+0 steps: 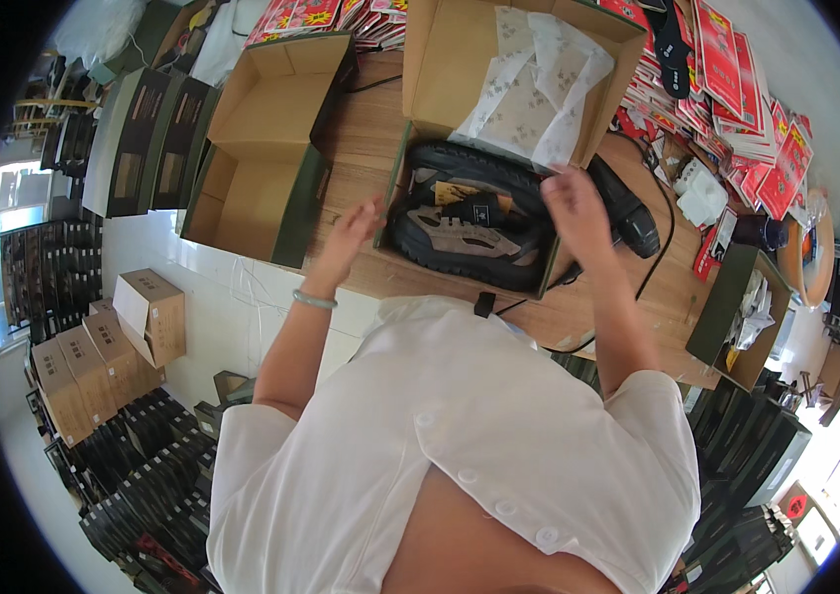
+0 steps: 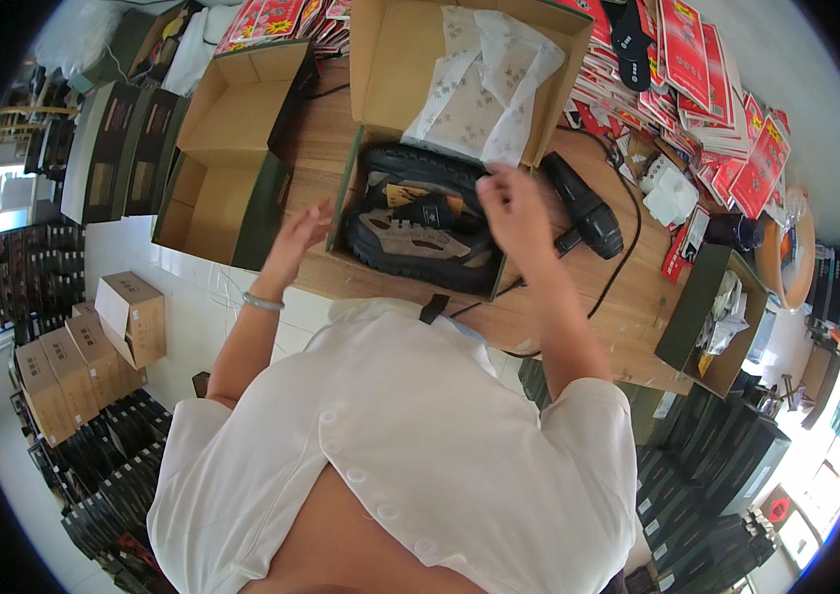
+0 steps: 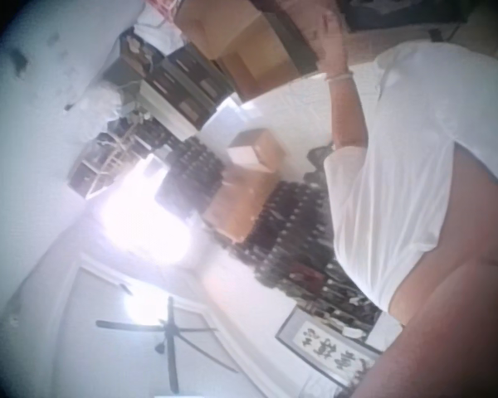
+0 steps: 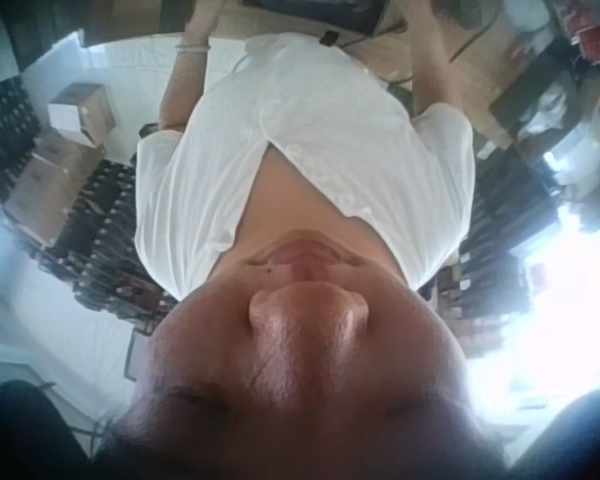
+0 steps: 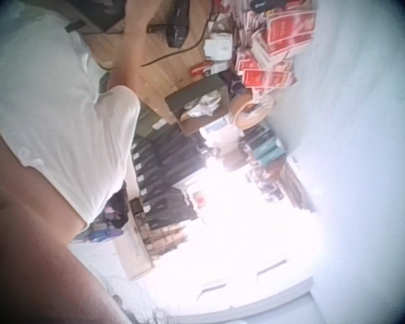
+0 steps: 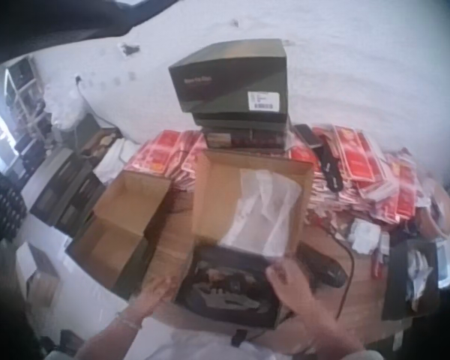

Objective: The person packs a green box with a patterned cloth and a red packet, closes the box, and uses a hairdryer to heat a label before pressing it down. The finished box is then placed on a stack of similar boxes.

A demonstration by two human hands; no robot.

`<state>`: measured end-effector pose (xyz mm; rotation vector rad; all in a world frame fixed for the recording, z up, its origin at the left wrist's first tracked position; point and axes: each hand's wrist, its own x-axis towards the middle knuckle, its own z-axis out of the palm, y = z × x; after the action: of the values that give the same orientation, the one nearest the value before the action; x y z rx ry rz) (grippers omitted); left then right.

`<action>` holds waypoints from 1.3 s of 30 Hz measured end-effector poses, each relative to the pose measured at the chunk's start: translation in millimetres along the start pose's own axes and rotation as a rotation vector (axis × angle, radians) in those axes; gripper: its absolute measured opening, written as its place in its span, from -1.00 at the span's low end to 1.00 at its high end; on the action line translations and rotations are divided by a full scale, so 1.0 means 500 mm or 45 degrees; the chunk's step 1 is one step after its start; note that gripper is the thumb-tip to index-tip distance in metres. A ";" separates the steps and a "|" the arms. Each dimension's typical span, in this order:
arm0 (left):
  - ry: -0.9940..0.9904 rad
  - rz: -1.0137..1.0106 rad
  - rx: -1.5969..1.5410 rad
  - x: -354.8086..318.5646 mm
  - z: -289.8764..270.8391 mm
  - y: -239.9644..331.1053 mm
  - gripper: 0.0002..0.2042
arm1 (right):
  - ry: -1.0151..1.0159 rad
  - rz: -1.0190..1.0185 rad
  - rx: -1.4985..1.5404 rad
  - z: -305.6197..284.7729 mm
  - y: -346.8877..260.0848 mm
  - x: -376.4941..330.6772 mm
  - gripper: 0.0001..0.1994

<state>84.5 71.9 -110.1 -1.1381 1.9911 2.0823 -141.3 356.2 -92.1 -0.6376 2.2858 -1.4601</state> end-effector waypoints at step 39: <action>-0.392 1.198 1.187 0.030 -0.051 -0.171 -0.89 | -0.030 -0.665 -0.868 0.101 -0.235 0.119 -0.81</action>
<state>128.2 57.7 -188.0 0.3166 3.0210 0.9817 -143.5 242.3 -8.4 -1.5222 2.7169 -0.7852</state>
